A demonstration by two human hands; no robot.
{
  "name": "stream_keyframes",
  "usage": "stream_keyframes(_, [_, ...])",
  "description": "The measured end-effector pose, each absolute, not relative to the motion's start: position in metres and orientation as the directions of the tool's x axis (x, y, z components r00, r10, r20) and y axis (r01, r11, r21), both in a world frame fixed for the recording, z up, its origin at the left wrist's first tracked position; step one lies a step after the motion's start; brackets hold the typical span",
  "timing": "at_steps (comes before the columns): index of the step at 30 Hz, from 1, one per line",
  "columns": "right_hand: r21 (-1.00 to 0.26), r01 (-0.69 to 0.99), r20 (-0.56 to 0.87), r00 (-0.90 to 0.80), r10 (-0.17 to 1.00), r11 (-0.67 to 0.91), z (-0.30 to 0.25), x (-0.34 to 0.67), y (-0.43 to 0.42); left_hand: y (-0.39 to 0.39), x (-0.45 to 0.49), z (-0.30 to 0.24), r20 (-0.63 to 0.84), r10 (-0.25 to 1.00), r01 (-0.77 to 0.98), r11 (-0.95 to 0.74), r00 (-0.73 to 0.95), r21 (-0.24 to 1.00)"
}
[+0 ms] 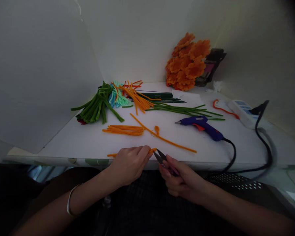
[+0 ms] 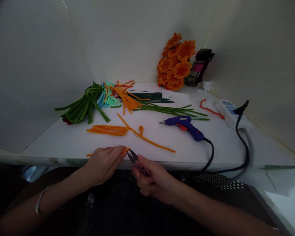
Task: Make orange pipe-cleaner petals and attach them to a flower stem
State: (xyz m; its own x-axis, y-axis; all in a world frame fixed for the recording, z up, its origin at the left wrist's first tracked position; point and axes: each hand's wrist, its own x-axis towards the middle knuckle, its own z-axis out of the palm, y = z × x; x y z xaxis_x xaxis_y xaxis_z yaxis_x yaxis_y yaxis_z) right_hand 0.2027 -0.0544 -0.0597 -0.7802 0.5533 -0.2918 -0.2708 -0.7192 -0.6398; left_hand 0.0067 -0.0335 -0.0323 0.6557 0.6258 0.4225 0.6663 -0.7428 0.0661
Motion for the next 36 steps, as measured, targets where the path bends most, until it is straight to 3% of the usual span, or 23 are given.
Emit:
stream_keyframes(12, [-0.632, -0.269, -0.299, -0.781, 0.549, -0.727, -0.059, 0.201, -0.056, -0.040, 0.005, -0.027, 0.336, 0.685, 0.647, -0.726, 0.647, 0.233])
stream_keyframes(25, [-0.451, -0.460, -0.145, -0.808, 0.572, -0.765, -0.058, 0.193, -0.059, -0.041, 0.012, -0.037, 0.553, 0.468, 0.606, -0.790, 0.690, -0.088])
stream_keyframes(28, [-0.569, -0.430, -0.139, -0.790, 0.597, -0.701, -0.053, 0.192, -0.059, -0.040, 0.010, -0.037, 0.557, 0.417, 0.581, -0.801, 0.718, -0.148])
stream_keyframes(33, [-0.832, -0.304, -0.089, -0.753, 0.651, -0.464, -0.053, 0.196, -0.057, -0.036, 0.004, -0.032, 0.540, 0.353, 0.546, -0.800, 0.764, -0.249])
stream_keyframes(36, [-0.901, -0.278, -0.024, -0.734, 0.678, -0.332, -0.052, 0.198, -0.056, -0.036, 0.002, -0.029, 0.547, 0.327, 0.538, -0.794, 0.770, -0.283])
